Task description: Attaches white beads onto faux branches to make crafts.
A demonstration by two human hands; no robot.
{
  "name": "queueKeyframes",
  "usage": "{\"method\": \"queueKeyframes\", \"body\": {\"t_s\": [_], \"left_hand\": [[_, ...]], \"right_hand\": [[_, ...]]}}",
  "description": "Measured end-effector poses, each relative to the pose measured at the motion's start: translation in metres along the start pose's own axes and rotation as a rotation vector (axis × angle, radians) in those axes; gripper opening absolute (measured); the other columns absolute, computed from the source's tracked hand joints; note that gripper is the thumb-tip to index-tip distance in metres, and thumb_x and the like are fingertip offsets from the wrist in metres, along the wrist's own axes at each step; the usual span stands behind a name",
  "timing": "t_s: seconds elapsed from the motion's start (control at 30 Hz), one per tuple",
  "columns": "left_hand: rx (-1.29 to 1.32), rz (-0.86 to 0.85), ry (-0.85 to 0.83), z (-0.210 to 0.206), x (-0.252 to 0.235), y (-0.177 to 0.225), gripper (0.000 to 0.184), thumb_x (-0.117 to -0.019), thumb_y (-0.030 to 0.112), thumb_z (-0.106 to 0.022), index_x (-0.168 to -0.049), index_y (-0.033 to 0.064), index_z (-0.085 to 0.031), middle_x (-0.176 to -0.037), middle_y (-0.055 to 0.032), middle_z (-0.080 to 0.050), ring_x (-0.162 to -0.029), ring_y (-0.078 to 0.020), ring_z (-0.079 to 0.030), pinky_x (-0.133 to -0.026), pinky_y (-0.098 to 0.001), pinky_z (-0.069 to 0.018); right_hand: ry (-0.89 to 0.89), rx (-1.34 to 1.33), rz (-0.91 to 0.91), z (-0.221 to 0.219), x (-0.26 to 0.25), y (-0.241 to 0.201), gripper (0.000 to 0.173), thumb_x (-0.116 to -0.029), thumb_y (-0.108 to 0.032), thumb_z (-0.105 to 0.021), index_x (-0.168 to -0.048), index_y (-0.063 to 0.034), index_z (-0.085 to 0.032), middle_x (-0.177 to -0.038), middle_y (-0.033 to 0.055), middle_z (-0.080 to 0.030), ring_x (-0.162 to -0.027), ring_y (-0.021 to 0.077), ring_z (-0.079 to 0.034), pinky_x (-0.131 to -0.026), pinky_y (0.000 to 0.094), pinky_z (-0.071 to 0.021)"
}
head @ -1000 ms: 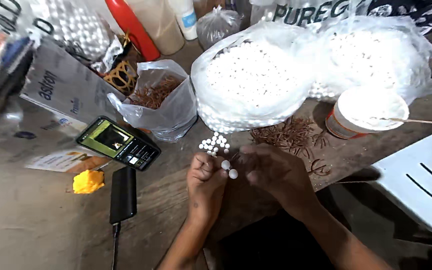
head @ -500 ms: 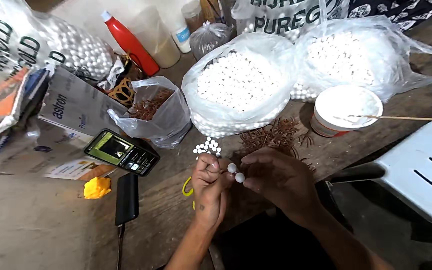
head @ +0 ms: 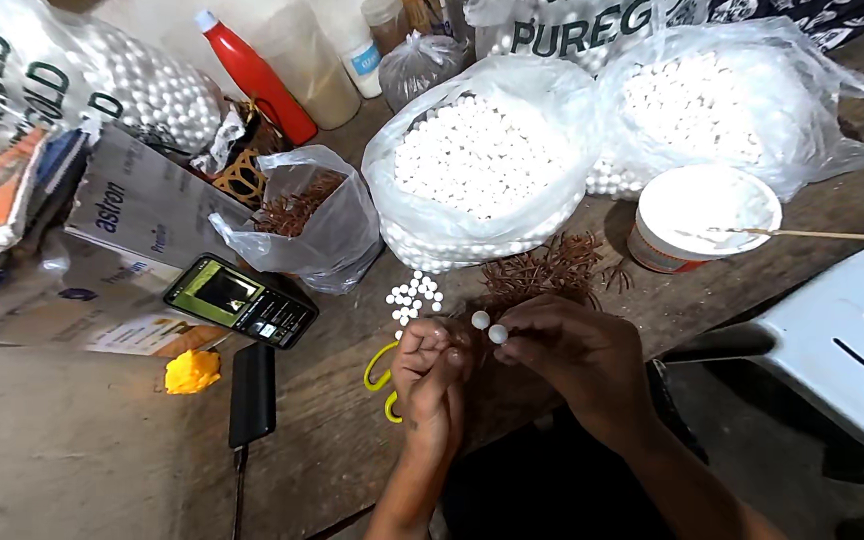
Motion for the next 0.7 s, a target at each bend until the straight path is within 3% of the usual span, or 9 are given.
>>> {"method": "queueKeyframes", "body": {"t_s": [0.03,0.13,0.17,0.27,0.33,0.4,0.5,0.7], "left_hand": [[-0.111,-0.004,0.007,0.001,0.003,-0.002,0.012,-0.0902,0.012,-0.072,-0.102,0.0133,-0.073,-0.094,0.0026,-0.074,-0.080,-0.0030,-0.068,-0.069,-0.0191,-0.0556],[-0.386,-0.032,-0.101,-0.006,0.012,-0.004,0.026,-0.0930,0.028,-0.074,-0.114,0.0135,-0.074,-0.104,0.0101,-0.074,-0.087,0.0020,-0.067,-0.075,-0.0180,-0.0572],[-0.408,-0.037,-0.100,-0.011,0.014,-0.004,0.025,-0.0921,0.026,-0.075,-0.113,0.0135,-0.075,-0.104,0.0109,-0.074,-0.088,0.0024,-0.067,-0.077,-0.0183,-0.0579],[-0.368,-0.057,-0.031,-0.022,0.015,-0.007,0.008,-0.0926,0.014,-0.074,-0.100,0.0130,-0.077,-0.097,0.0099,-0.074,-0.086,0.0022,-0.068,-0.077,-0.0184,-0.0588],[-0.319,-0.065,0.037,-0.025,0.015,-0.013,0.010,-0.0962,0.014,-0.070,-0.094,0.0110,-0.078,-0.092,0.0073,-0.074,-0.080,0.0016,-0.067,-0.071,-0.0173,-0.0572],[-0.279,-0.067,0.093,-0.030,0.016,-0.018,0.016,-0.0993,0.012,-0.065,-0.092,0.0082,-0.078,-0.089,0.0055,-0.072,-0.070,0.0023,-0.063,-0.063,-0.0155,-0.0550],[-0.215,-0.032,0.157,-0.037,0.019,-0.025,0.015,-0.0987,0.005,-0.062,-0.092,0.0058,-0.076,-0.086,0.0035,-0.072,-0.065,0.0015,-0.063,-0.060,-0.0153,-0.0548],[0.006,0.142,0.241,-0.048,0.018,-0.036,0.021,-0.1019,0.006,-0.055,-0.090,0.0035,-0.072,-0.071,-0.0003,-0.067,-0.058,-0.0018,-0.061,-0.054,-0.0167,-0.0520]], "right_hand": [[0.009,0.019,0.002,0.002,0.000,0.000,0.011,-0.0948,-0.008,-0.070,-0.102,0.0002,-0.074,-0.102,0.0024,-0.074,-0.087,0.0059,-0.072,-0.077,0.0219,-0.0639],[0.019,0.112,0.041,0.006,-0.001,0.000,0.012,-0.0953,-0.011,-0.071,-0.101,-0.0010,-0.075,-0.102,0.0023,-0.075,-0.090,0.0050,-0.072,-0.080,0.0206,-0.0628],[0.017,0.149,0.060,0.007,-0.001,-0.001,0.012,-0.0955,-0.011,-0.071,-0.101,-0.0013,-0.075,-0.102,0.0021,-0.075,-0.092,0.0038,-0.072,-0.081,0.0190,-0.0618],[0.010,0.219,0.108,0.004,0.002,-0.003,0.011,-0.0967,-0.010,-0.068,-0.100,-0.0012,-0.075,-0.103,0.0024,-0.075,-0.096,0.0010,-0.070,-0.082,0.0147,-0.0586],[0.026,0.249,0.130,0.003,0.002,-0.005,0.011,-0.0968,-0.009,-0.067,-0.098,-0.0006,-0.075,-0.102,0.0030,-0.075,-0.093,-0.0005,-0.069,-0.078,0.0122,-0.0564],[0.047,0.275,0.138,0.004,0.002,-0.006,0.011,-0.0964,-0.009,-0.067,-0.097,-0.0006,-0.075,-0.102,0.0037,-0.076,-0.091,-0.0009,-0.068,-0.075,0.0112,-0.0555],[0.071,0.324,0.138,0.007,0.003,-0.005,0.012,-0.0959,-0.009,-0.067,-0.097,-0.0007,-0.076,-0.102,0.0046,-0.075,-0.090,-0.0008,-0.067,-0.074,0.0109,-0.0550],[0.121,0.364,0.094,0.015,0.007,-0.001,0.014,-0.0974,-0.012,-0.068,-0.099,-0.0007,-0.076,-0.097,0.0020,-0.072,-0.086,-0.0031,-0.066,-0.074,0.0100,-0.0555]]}}
Point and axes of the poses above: each hand's wrist, its own x-axis away from the middle knuckle, its own z-axis out of the back of the hand, y = z × x, the point moved 4 cm from there along -x, towards the middle knuckle
